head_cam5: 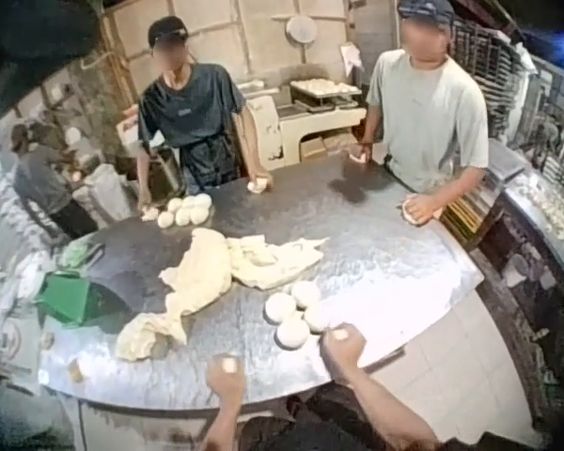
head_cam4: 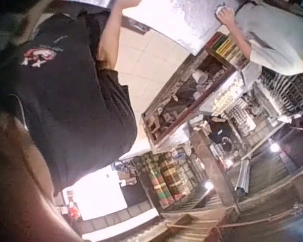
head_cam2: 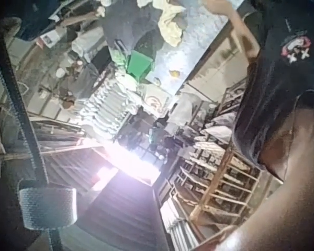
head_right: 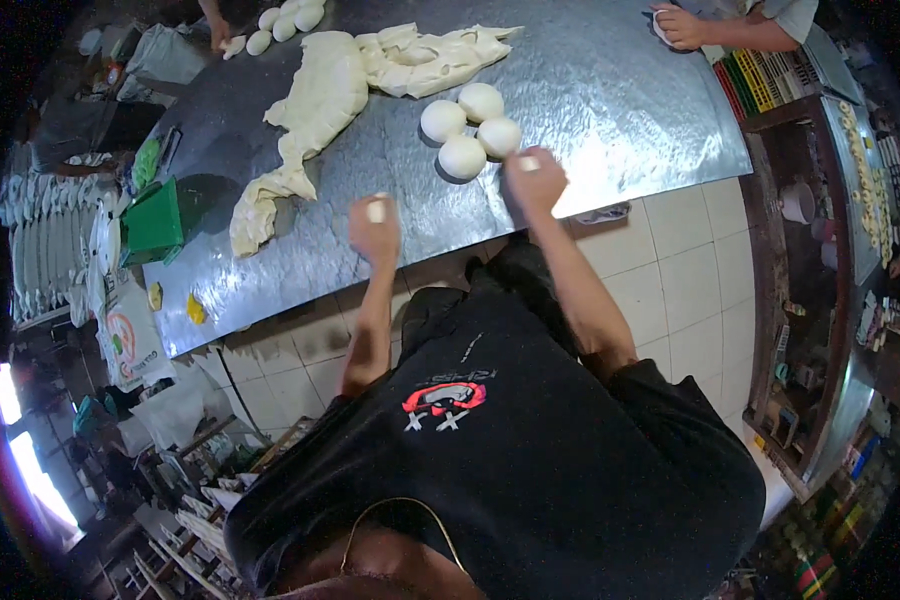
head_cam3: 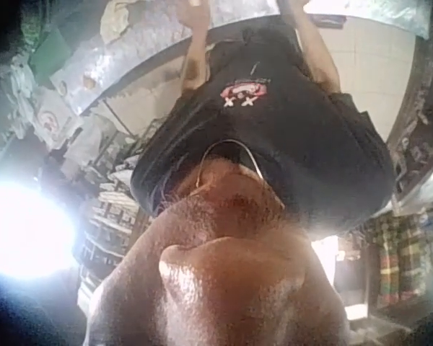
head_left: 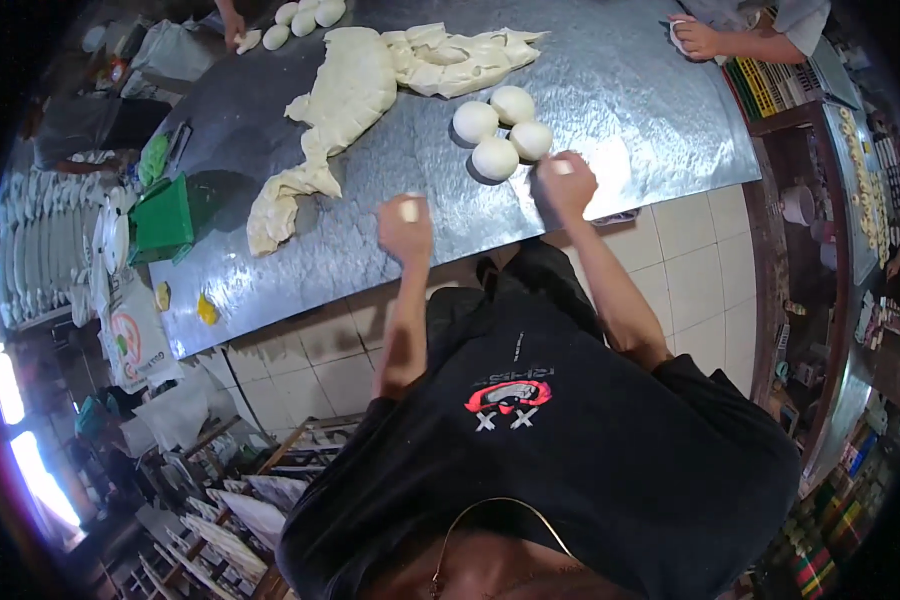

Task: Rolling dough into small balls and placing them onto baking trays.

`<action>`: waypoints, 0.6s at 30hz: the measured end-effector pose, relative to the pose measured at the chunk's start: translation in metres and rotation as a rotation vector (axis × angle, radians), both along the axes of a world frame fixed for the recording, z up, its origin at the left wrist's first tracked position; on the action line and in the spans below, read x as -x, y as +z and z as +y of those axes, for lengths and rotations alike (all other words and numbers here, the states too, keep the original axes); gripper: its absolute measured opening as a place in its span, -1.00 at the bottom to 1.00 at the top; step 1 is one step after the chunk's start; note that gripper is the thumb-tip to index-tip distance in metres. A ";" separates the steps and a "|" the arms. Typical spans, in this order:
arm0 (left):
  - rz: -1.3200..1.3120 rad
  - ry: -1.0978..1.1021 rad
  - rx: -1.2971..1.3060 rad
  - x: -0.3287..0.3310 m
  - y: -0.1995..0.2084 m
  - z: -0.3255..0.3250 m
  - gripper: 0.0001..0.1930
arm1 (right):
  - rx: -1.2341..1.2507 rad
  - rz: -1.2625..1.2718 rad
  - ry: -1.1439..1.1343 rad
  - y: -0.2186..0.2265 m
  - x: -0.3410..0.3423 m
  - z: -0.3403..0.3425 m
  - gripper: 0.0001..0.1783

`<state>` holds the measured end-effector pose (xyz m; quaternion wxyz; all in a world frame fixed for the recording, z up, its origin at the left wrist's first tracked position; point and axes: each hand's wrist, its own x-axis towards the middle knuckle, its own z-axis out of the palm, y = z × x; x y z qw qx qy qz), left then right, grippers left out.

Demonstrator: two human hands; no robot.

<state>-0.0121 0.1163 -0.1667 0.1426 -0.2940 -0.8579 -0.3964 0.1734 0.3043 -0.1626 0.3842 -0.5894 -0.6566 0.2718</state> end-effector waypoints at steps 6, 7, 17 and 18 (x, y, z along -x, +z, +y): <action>-0.580 -0.379 0.458 0.049 0.009 -0.015 -0.77 | 0.430 -0.027 0.283 0.016 -0.032 0.064 -0.47; -0.485 -0.267 0.394 0.064 0.014 -0.024 -0.74 | 0.301 -0.031 0.200 0.018 -0.052 0.092 -0.43; 0.109 -0.177 0.581 0.075 0.032 -0.020 -0.54 | 0.052 -0.558 0.187 0.006 -0.101 0.168 -0.53; 0.105 -0.180 0.592 0.072 0.033 -0.021 -0.54 | -0.078 -0.539 0.141 0.007 -0.099 0.164 -0.56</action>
